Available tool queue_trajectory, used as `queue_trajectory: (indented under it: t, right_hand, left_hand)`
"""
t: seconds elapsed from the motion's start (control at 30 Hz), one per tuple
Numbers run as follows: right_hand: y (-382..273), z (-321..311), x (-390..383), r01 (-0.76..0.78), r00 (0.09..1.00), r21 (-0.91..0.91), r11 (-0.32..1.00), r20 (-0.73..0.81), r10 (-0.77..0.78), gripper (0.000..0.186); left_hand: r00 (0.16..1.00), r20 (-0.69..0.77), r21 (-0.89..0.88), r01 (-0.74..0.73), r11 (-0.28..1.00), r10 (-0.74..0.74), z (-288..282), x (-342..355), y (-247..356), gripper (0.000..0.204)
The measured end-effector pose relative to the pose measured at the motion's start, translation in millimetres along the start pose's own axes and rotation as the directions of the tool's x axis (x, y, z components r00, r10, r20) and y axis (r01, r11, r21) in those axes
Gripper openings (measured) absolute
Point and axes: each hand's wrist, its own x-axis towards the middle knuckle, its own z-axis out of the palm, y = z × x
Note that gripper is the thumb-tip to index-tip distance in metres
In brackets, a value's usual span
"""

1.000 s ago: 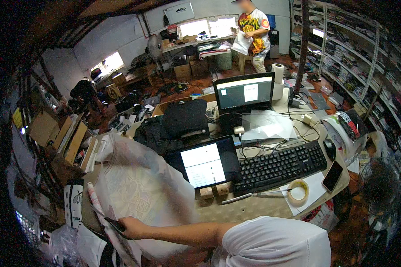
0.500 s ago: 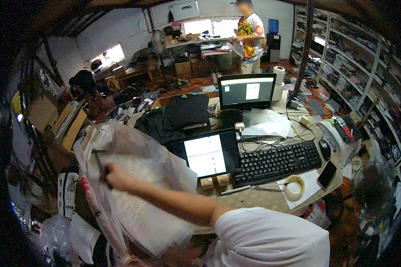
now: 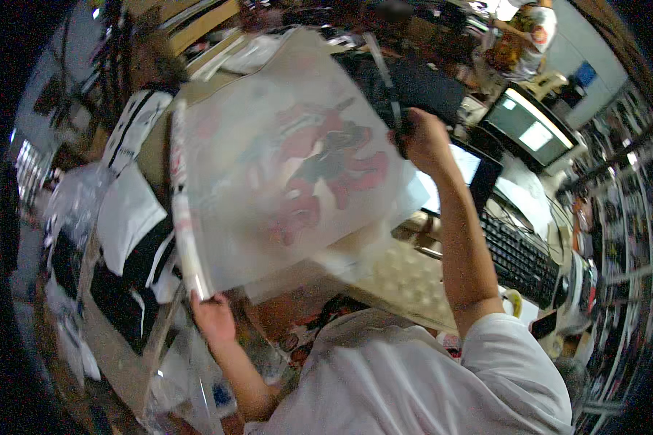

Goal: The person uses scissors to cut a large sheet of translucent material with printed graphics. They repeatedly trim the edges and cut out specific shapes from the sheet while working at a cluttered desk in a workshop.

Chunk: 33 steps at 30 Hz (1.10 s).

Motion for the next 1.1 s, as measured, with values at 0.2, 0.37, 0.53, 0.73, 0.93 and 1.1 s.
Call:
queue_trajectory:
  t: [0.2, 0.37, 0.53, 0.73, 0.93, 1.1]
  right_hand:
    - [-64, 20, -99, -0.219, 0.955, 0.472, 0.854, 0.285, 0.087, 0.030]
    - [-56, 65, -216, -0.589, 0.416, 0.339, 0.734, 0.906, -0.084, 0.060]
    - [-55, 110, -249, -0.777, 0.279, 0.219, 0.590, 0.960, 0.011, 0.056]
    - [-73, 163, -238, -0.780, 0.517, 0.427, 0.457, 0.852, 0.087, 0.042]
    - [-77, 171, -237, -0.756, 0.590, 0.448, 0.477, 0.782, 0.200, 0.037]
    - [-72, 194, -203, -0.681, 0.658, 0.430, 0.592, 0.714, 0.239, 0.039]
  left_hand:
    - [0.989, 0.040, -0.243, 0.150, 0.958, -0.144, 19, -45, -29, 0.029]
    - [0.975, -0.080, 0.093, 0.215, 0.972, -0.208, 32, -17, -31, 0.023]
    - [0.966, 0.006, 0.170, 0.253, 0.952, -0.257, 52, -16, -32, 0.018]
    - [0.974, -0.072, 0.193, 0.224, 0.955, -0.213, 56, -15, -37, 0.016]
    - [0.984, -0.036, 0.238, 0.179, 0.955, -0.175, 61, -12, -45, 0.013]
    - [0.974, -0.166, 0.376, 0.210, 0.903, -0.157, 71, -15, -37, 0.011]
